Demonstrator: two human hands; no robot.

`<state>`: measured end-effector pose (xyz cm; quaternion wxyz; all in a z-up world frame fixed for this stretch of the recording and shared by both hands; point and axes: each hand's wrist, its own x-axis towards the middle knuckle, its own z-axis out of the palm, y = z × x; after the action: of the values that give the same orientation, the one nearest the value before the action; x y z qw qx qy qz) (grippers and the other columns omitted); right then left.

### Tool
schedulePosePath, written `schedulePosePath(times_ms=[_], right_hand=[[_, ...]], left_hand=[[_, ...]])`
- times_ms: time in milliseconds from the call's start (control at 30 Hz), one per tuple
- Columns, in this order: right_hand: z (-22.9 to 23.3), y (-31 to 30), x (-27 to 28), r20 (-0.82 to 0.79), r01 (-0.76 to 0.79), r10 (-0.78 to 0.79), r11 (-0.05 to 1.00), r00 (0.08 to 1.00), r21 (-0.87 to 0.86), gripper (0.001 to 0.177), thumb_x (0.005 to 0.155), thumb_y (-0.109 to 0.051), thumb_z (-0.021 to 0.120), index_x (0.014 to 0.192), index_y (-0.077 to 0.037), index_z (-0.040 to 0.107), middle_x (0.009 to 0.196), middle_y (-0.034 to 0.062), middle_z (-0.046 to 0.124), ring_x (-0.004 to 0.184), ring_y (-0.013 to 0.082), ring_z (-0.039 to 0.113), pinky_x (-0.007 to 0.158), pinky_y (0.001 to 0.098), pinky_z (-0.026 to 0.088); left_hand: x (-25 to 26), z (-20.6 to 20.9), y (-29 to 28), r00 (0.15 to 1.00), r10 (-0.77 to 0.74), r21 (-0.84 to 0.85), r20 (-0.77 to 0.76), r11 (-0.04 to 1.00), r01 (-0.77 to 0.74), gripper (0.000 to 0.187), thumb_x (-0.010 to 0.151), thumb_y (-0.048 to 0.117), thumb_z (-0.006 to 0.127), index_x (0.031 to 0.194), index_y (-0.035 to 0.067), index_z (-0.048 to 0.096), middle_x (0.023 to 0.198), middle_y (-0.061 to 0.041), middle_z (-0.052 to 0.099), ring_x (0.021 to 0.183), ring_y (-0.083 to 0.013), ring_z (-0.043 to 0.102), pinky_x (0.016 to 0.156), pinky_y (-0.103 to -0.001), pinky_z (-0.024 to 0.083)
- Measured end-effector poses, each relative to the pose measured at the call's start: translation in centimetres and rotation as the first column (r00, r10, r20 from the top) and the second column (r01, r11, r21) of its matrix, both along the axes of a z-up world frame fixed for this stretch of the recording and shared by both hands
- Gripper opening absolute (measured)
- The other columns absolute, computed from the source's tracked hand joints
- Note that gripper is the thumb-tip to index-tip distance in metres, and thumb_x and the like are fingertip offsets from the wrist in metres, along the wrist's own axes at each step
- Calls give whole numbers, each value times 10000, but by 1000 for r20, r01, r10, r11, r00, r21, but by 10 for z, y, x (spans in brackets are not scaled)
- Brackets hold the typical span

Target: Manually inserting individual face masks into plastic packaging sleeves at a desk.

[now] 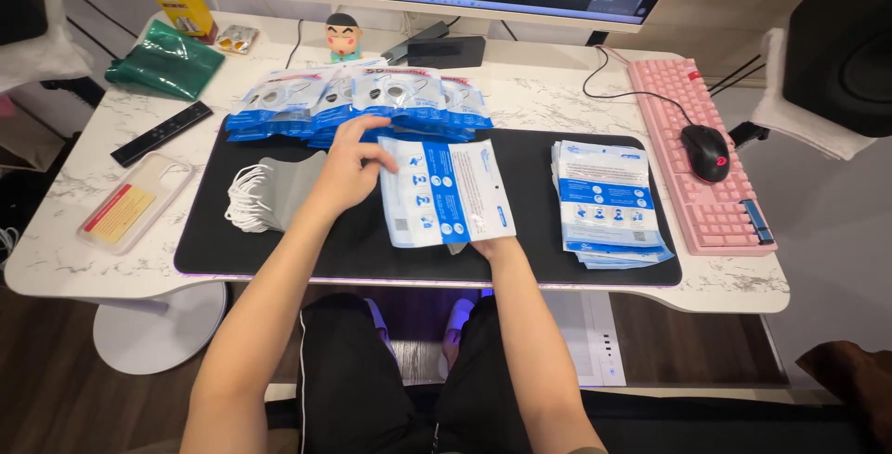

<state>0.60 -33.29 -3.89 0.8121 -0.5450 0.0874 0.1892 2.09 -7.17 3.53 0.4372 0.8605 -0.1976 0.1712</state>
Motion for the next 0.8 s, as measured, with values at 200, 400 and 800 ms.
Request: schedulePosePath(times_ms=[200,400,800], right_hand=[[23,13,-21,-7,94,-95,968,995,231,394,1034,-322,548,1353,-96,601,1074,144,713,946,257,727,797,300,601],[6,8,-13,101,48,-67,983,993,178,457,1034,-288,561,1421,-45,557,1085,181,726,913,285,751,748,366,640],[47,17,-31,209,105,-105,994,972,11,266,897,-139,741,1128,-33,660,881,102,725,769,220,726,690,325,620]], left_hand=[[-17,4,-14,962,195,415,189,872,-258,340,819,-68,647,1017,151,817,1380,-103,600,1398,-337,456,1085,-492,444],[-51,5,-90,995,99,134,17,986,-101,439,931,444,706,1169,75,708,1073,-110,641,1062,-272,651,875,-390,578],[-77,60,-124,923,149,147,-353,984,-103,605,849,387,761,1261,-21,589,1086,-210,624,1084,-374,690,895,-483,582]])
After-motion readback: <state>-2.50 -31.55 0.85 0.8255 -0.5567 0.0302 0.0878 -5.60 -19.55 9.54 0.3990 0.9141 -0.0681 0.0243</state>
